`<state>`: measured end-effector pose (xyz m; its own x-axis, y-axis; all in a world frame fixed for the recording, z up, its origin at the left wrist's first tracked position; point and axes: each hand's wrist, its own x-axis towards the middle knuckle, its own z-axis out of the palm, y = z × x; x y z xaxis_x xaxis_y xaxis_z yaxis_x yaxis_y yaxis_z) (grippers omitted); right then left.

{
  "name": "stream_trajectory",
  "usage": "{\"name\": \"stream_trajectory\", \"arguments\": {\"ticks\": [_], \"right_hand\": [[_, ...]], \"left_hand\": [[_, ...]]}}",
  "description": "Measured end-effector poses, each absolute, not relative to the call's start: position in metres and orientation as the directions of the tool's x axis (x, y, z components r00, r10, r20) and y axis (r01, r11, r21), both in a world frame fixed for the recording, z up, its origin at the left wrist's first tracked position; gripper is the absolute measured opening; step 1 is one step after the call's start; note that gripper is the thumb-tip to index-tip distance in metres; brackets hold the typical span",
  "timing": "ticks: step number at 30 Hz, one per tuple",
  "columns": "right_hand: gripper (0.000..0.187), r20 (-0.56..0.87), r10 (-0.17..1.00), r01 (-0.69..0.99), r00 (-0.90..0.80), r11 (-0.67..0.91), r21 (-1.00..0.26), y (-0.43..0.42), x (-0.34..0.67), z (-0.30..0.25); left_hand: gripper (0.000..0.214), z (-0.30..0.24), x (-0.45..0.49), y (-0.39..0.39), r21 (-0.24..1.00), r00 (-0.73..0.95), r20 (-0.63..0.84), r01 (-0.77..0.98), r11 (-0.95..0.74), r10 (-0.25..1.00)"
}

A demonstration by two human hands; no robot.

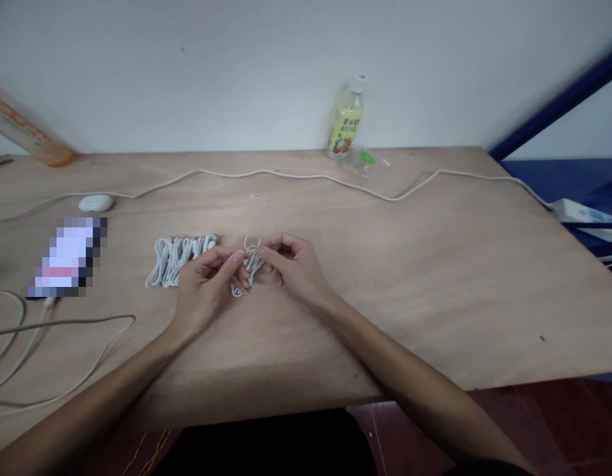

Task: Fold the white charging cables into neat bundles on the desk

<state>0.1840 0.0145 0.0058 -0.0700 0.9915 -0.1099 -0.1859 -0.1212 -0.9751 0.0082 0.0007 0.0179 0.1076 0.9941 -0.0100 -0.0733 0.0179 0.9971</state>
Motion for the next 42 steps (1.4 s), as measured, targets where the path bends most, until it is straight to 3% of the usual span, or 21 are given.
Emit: {"name": "stream_trajectory", "arguments": {"ticks": [6, 11, 14, 19, 27, 36, 42], "right_hand": [[0.017, -0.251, 0.959, 0.071, 0.135, -0.262, -0.963, 0.027, 0.200, 0.009], [0.017, -0.271, 0.954, 0.311, 0.124, -0.297, -0.903, 0.030, 0.209, 0.010], [0.021, -0.258, 0.960, 0.349, 0.108, -0.279, -0.895, 0.030, 0.211, 0.010], [0.024, -0.227, 0.963, 0.386, 0.146, -0.267, -0.883, 0.029, 0.211, 0.013], [0.023, -0.143, 0.969, 0.468, 0.203, -0.224, -0.855, 0.023, 0.207, 0.015], [0.016, 0.201, 0.977, 0.436, 0.070, 0.151, -0.887, 0.016, 0.199, 0.001], [0.015, 0.423, 0.885, 0.507, -0.195, 0.461, -0.729, 0.010, 0.197, -0.007]], "left_hand": [[0.045, 0.012, 0.005, 0.002, 0.997, 0.037, 0.055, 0.050, -0.056, 0.998], [0.026, 0.008, 0.004, 0.001, 0.945, -0.019, 0.208, 0.264, -0.195, 0.978], [0.013, 0.005, 0.003, 0.001, 0.893, 0.023, 0.261, 0.373, -0.251, 0.965], [0.010, -0.001, 0.001, 0.002, 0.797, 0.093, 0.299, 0.522, -0.302, 0.950], [0.035, -0.012, -0.002, 0.000, 0.642, 0.205, 0.305, 0.677, -0.360, 0.930], [0.045, -0.016, -0.004, 0.002, 0.716, 0.279, 0.324, 0.553, -0.427, 0.904], [0.044, -0.008, -0.002, -0.002, 0.742, 0.285, 0.321, 0.518, -0.427, 0.903]]}}
